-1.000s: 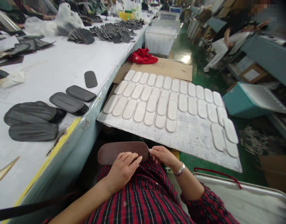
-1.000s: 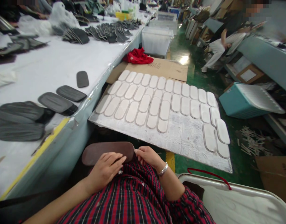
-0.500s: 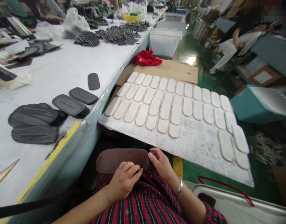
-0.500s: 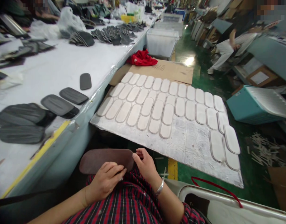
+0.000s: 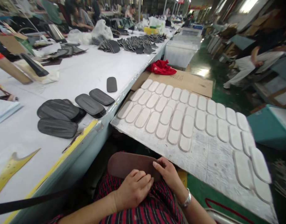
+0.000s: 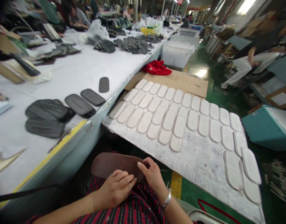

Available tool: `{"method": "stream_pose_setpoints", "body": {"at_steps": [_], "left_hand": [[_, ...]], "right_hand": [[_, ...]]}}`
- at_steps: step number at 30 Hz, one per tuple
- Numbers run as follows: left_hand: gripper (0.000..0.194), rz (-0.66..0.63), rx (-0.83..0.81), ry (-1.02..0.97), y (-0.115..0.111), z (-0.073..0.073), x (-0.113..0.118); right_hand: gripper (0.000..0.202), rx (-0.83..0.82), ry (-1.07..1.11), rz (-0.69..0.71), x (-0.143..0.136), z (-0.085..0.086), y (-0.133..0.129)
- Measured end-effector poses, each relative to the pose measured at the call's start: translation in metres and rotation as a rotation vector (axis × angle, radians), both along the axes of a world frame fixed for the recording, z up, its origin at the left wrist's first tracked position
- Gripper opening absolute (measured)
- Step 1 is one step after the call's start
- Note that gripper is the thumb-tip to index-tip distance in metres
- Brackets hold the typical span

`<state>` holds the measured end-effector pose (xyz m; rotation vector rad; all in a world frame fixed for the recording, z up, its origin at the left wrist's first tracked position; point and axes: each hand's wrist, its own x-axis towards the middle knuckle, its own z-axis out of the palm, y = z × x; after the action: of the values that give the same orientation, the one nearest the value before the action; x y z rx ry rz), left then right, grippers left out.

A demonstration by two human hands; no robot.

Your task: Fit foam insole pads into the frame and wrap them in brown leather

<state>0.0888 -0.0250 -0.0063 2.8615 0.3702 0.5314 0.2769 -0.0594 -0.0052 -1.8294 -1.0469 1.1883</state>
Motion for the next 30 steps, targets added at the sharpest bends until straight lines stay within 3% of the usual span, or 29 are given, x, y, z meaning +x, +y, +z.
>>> {"method": "stream_pose_setpoints", "body": {"at_steps": [4,7,8,11,13,16,18,22,30], "left_hand": [[0.031,0.022,-0.051,-0.096,0.000,0.005,-0.009],[0.034,0.072,-0.132,-0.208,0.005,0.009,-0.034],[0.038,0.167,-0.181,-0.259,0.009,0.009,-0.045],[0.049,0.659,-0.462,-0.406,0.023,-0.004,-0.083],[0.060,0.809,-0.746,-0.479,0.029,-0.020,-0.100],[0.085,0.620,-1.110,-0.541,0.029,-0.043,-0.106],[0.095,0.518,-1.224,-0.564,0.025,-0.050,-0.099],[0.096,0.504,-1.247,-0.590,0.017,-0.049,-0.088],[0.073,0.511,-1.218,-0.491,0.016,-0.048,-0.099]], "right_hand": [[0.036,-0.023,-0.160,0.055,0.003,-0.002,0.010],[0.042,-0.078,-0.372,0.141,0.005,0.003,0.013],[0.042,-0.068,-0.477,0.159,0.005,0.005,0.012],[0.048,0.144,-0.845,0.194,-0.005,0.009,0.002],[0.065,0.329,-1.017,0.323,-0.018,0.008,-0.007],[0.079,0.451,-1.104,0.601,-0.042,0.006,-0.013],[0.083,0.456,-1.130,0.674,-0.055,0.005,-0.010],[0.088,0.436,-1.135,0.773,-0.075,0.011,0.009],[0.092,0.458,-1.072,0.879,-0.116,0.015,0.034]]}}
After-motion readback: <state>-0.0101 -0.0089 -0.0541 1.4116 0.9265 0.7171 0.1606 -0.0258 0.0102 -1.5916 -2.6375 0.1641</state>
